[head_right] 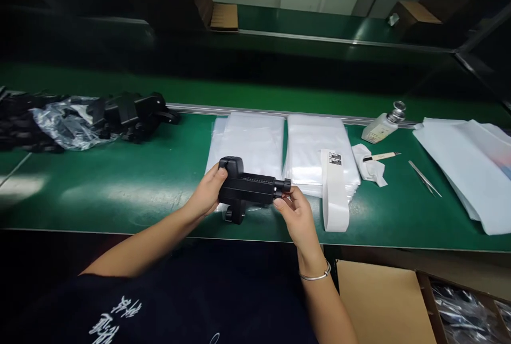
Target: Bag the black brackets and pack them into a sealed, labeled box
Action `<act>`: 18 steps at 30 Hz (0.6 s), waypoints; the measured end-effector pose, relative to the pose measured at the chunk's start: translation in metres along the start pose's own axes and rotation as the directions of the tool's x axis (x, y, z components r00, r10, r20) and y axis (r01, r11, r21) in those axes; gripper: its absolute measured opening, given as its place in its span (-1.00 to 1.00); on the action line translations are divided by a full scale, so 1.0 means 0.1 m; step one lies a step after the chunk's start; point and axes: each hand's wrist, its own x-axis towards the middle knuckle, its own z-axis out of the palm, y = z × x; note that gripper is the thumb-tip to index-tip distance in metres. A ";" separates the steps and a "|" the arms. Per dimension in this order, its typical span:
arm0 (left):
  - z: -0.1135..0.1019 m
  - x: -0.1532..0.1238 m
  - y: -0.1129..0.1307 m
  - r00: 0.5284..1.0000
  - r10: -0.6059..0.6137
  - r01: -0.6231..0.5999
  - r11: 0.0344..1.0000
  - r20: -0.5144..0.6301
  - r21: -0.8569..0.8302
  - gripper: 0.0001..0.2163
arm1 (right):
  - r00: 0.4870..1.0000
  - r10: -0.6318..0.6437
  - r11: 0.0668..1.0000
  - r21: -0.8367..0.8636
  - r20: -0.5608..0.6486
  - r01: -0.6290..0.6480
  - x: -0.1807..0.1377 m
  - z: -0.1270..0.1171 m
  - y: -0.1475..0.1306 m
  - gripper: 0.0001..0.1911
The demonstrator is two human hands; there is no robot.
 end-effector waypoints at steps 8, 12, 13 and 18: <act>0.01 0.00 0.06 0.992 0.098 -0.100 0.995 0.077 0.025 -0.42 | 0.982 -0.102 0.925 -0.379 -0.160 0.034 0.04 0.01 0.04 -0.58; -0.02 0.02 0.04 0.998 0.044 -0.042 0.998 0.035 -0.046 -0.45 | 0.990 -0.132 0.951 -0.288 -0.055 0.111 0.06 0.01 0.05 -0.64; -0.02 0.01 0.03 0.998 0.052 -0.051 0.998 0.034 -0.043 -0.45 | 0.990 -0.122 0.960 -0.260 -0.065 0.102 0.07 0.02 0.06 -0.64; -0.04 -0.02 0.04 0.994 0.108 -0.107 0.992 0.021 -0.063 -0.44 | 0.965 -0.147 0.904 -0.425 -0.216 0.042 0.12 0.06 0.02 -0.59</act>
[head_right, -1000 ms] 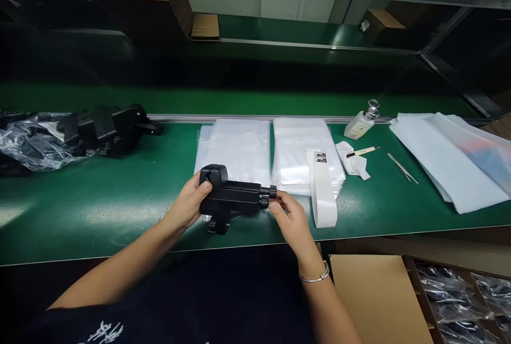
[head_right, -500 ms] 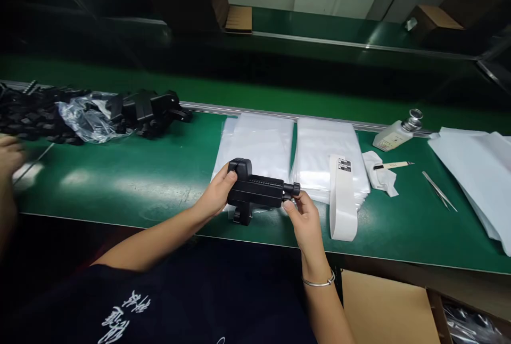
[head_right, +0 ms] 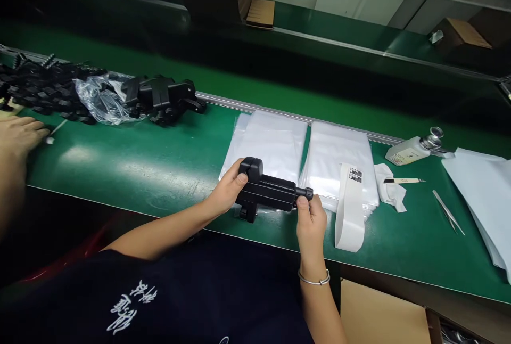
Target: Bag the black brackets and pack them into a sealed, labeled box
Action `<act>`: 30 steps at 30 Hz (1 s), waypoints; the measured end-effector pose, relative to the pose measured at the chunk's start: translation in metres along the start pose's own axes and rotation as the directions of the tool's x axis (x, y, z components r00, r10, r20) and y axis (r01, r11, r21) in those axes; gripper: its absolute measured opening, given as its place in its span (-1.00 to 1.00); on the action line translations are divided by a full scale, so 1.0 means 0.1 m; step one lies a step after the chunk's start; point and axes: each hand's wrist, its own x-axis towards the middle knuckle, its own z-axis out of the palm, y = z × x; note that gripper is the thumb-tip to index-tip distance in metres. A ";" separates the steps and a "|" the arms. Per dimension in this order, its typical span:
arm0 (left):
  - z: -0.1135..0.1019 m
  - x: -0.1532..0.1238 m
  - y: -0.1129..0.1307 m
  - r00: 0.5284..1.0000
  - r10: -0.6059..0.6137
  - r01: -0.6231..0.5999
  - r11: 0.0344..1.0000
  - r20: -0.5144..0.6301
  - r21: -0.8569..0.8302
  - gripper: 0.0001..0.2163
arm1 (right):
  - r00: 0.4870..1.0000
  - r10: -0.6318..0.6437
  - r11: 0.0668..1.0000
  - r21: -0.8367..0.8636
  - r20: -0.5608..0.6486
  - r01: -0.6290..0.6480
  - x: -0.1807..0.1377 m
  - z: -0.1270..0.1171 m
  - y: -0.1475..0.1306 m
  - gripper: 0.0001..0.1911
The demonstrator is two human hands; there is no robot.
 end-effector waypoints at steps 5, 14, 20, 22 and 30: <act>-0.09 0.14 0.02 0.959 -0.228 0.160 0.926 -0.170 -0.342 -0.49 | 0.940 -0.229 0.970 -0.019 0.253 0.242 -0.03 0.04 -0.17 -0.52; -0.21 0.30 0.13 0.840 -0.513 0.241 0.645 -0.178 -0.725 -0.58 | 0.674 -0.598 0.710 -0.103 0.434 0.696 -0.30 0.38 -0.33 -0.72; -0.12 0.15 0.05 0.929 -0.326 0.215 0.860 -0.173 -0.463 -0.44 | 0.963 -0.101 0.908 0.419 0.249 -0.013 -0.20 0.38 -0.37 -0.35; -0.08 0.08 0.10 0.984 -0.177 0.160 0.938 -0.031 -0.309 -0.37 | 0.969 0.080 0.812 0.548 0.234 -0.200 -0.14 0.39 -0.32 -0.41; -0.03 0.04 0.29 0.854 -0.101 0.052 0.993 0.510 0.110 -0.17 | 0.941 0.158 0.842 0.458 0.299 -0.287 -0.08 0.47 -0.09 -0.32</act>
